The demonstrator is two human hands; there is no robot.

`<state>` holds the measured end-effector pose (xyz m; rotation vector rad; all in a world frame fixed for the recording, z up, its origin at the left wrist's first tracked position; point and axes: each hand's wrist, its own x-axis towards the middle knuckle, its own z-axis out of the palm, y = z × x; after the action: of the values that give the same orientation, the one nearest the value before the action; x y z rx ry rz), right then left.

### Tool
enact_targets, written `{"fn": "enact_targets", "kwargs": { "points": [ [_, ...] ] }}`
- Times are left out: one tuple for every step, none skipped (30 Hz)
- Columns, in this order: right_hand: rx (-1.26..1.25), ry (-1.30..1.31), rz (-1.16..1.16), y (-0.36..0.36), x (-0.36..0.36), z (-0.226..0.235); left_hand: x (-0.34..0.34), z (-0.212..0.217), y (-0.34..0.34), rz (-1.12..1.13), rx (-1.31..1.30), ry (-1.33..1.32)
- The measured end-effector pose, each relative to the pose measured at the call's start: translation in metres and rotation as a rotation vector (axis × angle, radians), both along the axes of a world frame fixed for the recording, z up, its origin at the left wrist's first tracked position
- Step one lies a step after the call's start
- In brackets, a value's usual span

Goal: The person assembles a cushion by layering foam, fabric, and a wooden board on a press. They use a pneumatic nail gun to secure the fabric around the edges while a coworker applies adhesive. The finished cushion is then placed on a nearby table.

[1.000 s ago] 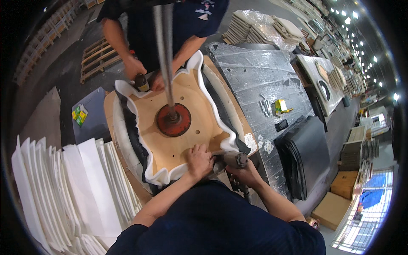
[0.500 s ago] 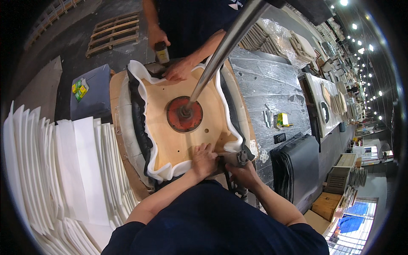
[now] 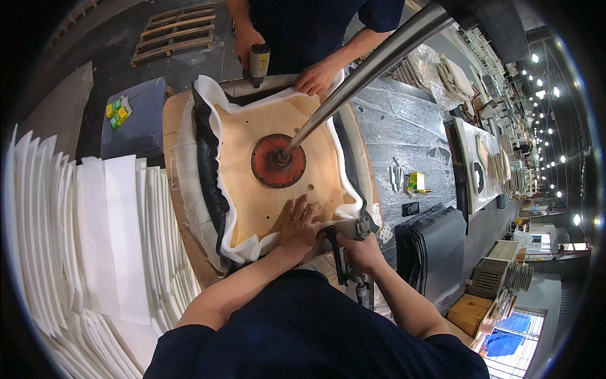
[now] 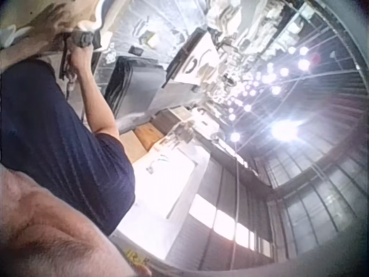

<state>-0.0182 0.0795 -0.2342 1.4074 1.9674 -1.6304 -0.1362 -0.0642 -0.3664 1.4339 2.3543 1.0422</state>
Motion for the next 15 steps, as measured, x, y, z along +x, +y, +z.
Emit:
{"fn": "enact_targets", "kwargs": {
  "points": [
    [0.000, -0.006, 0.001, 0.002, 0.000, 0.000, 0.001, -0.001, 0.001, 0.005, 0.007, -0.014],
    [0.000, -0.013, 0.000, 0.005, 0.000, -0.001, 0.001, 0.000, 0.002, 0.009, 0.014, -0.027],
    [0.000, -0.019, -0.001, 0.007, 0.000, -0.002, 0.000, 0.002, 0.003, 0.013, 0.021, -0.041],
    [0.011, 0.005, 0.006, 0.008, 0.001, -0.001, 0.000, 0.004, 0.005, 0.024, 0.019, -0.052],
    [0.022, 0.027, 0.018, 0.007, 0.001, 0.000, 0.000, 0.004, 0.007, 0.041, 0.018, -0.063],
    [0.033, 0.049, 0.030, 0.007, 0.001, 0.001, 0.000, 0.003, 0.010, 0.057, 0.016, -0.075],
    [0.030, 0.050, 0.035, 0.008, 0.002, 0.000, 0.000, 0.002, 0.011, 0.063, 0.015, -0.090],
    [0.025, 0.046, 0.040, 0.009, 0.004, -0.001, 0.001, 0.002, 0.013, 0.067, 0.013, -0.110],
    [0.020, 0.043, 0.045, 0.010, 0.005, -0.001, 0.001, 0.001, 0.014, 0.072, 0.011, -0.129],
    [0.023, 0.022, 0.044, 0.010, 0.004, -0.002, 0.001, 0.001, 0.015, 0.078, 0.019, -0.137],
    [0.024, 0.004, 0.044, 0.008, 0.001, 0.000, 0.001, -0.001, 0.015, 0.083, 0.026, -0.143],
    [0.026, -0.014, 0.044, 0.007, -0.002, 0.002, 0.001, -0.002, 0.015, 0.088, 0.033, -0.148],
    [0.030, -0.025, 0.063, 0.007, -0.005, 0.005, 0.001, -0.003, 0.016, 0.089, 0.031, -0.131],
    [0.035, -0.036, 0.082, 0.006, -0.009, 0.010, 0.001, -0.006, 0.016, 0.088, 0.031, -0.113],
    [0.041, -0.047, 0.102, 0.005, -0.013, 0.012, 0.002, -0.009, 0.016, 0.089, 0.030, -0.095]
  ]
}}
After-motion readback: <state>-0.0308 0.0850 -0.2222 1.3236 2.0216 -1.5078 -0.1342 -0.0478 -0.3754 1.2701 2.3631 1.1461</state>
